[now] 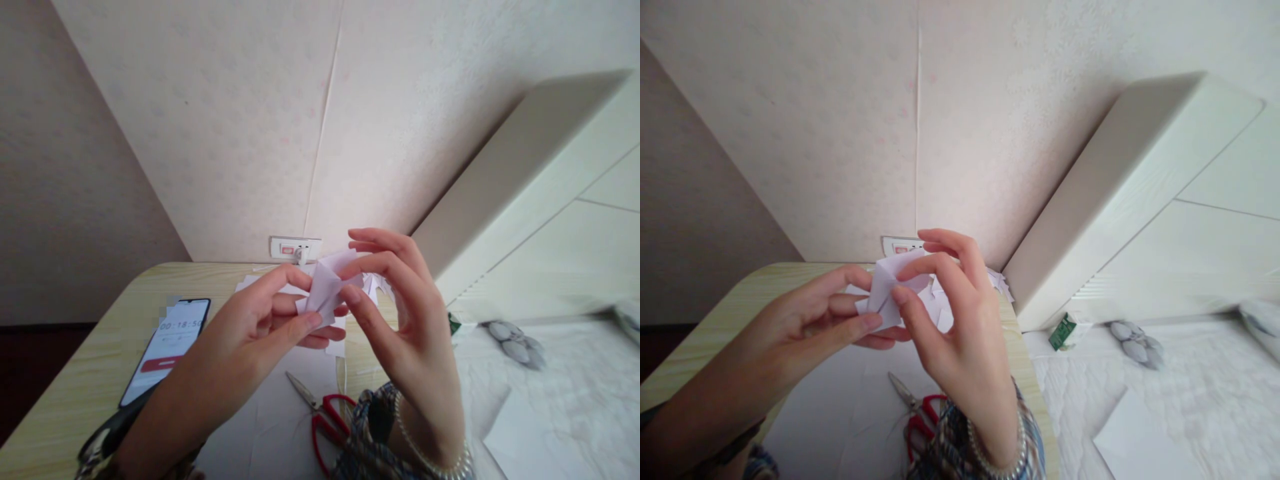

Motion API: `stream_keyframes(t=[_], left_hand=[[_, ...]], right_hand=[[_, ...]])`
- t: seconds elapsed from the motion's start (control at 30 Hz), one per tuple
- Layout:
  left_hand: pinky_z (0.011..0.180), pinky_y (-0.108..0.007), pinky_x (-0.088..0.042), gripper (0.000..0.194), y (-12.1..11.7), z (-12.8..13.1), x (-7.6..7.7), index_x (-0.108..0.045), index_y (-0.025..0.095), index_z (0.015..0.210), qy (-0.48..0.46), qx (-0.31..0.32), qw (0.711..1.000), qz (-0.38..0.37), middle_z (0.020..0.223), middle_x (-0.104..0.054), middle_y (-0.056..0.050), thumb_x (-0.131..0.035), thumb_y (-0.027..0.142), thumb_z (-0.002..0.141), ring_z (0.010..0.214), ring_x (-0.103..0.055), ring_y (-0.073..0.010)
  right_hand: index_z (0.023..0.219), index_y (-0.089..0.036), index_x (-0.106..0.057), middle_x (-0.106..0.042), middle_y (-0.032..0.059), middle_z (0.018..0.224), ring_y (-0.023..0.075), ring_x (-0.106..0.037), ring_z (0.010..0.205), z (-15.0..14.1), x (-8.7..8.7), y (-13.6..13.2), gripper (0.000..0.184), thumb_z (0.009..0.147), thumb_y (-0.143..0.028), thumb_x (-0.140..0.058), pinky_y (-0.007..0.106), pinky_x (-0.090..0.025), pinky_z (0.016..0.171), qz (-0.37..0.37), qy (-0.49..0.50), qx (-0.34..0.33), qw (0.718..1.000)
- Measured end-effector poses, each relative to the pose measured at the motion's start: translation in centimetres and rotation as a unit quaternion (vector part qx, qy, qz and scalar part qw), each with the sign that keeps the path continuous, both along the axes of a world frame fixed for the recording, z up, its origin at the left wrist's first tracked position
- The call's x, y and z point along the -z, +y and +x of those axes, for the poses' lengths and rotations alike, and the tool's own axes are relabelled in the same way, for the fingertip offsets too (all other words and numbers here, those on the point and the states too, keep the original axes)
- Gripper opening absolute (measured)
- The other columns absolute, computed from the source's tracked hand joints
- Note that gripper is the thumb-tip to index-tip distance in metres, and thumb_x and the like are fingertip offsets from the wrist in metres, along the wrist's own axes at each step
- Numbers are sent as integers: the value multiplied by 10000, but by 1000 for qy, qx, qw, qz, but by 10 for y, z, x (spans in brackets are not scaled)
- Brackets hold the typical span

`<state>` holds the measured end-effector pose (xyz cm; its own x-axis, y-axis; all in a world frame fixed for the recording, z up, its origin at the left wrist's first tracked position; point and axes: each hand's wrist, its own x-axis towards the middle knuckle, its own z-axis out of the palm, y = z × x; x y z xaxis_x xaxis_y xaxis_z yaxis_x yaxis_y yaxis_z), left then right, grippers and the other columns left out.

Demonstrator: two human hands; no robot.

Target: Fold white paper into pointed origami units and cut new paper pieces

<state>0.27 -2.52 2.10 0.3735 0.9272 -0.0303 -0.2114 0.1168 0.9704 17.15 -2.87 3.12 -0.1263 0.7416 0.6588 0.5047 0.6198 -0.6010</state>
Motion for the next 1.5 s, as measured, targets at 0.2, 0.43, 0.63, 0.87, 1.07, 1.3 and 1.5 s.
stream_keyframes(t=[0.2,0.43,0.63,0.87,1.07,1.3,1.5], left_hand=[[755,-196,-637,63,-1,2,-2,-673,236,852,17,-7,1000,12,815,-805,65,-736,236,855,757,-793,-138],[727,-152,-615,95,-3,1,0,-646,262,821,14,0,1000,10,808,-820,90,-728,230,856,734,-797,-131],[726,-143,-610,87,-3,1,-3,-638,263,826,14,6,1000,7,774,-824,79,-702,230,875,749,-799,-136],[728,-180,-627,64,-3,1,-3,-654,247,852,25,-2,1000,15,784,-821,53,-717,241,858,748,-802,-163],[765,-208,-630,82,-4,2,0,-658,255,885,15,-47,998,35,860,-823,47,-726,237,844,773,-799,-157],[707,-184,-617,130,-3,3,-3,-625,237,851,1,-67,997,43,782,-819,46,-751,237,820,731,-794,-151],[706,-190,-589,122,-7,5,-10,-616,214,793,64,-121,990,32,734,-796,59,-731,238,826,719,-765,-133]], right_hand=[[825,-230,-654,-627,37,1184,187,-602,1192,0,0,0,84,895,-189,-674,353,-496,1009,-7,24,-5,1000],[806,-218,-648,-636,37,1167,167,-612,1158,0,1,3,111,888,-145,-668,326,-502,1001,1,19,9,1000],[816,-216,-641,-644,39,1155,171,-620,1150,-2,3,4,104,893,-154,-672,324,-525,980,27,7,22,999],[873,-244,-624,-627,36,1203,201,-613,1160,-3,6,6,81,904,-179,-660,371,-550,934,13,24,8,1000],[1127,-260,-577,-660,30,1184,183,-647,1047,-2,8,9,352,818,-233,-743,357,-544,879,-78,146,-40,985],[1047,-253,-660,-696,-24,951,140,-631,830,3,6,11,346,728,-197,-781,295,-550,771,-134,216,-69,965],[1015,-247,-651,-676,-57,774,118,-642,706,3,4,11,315,739,-136,-757,262,-565,687,-165,255,-128,944]])
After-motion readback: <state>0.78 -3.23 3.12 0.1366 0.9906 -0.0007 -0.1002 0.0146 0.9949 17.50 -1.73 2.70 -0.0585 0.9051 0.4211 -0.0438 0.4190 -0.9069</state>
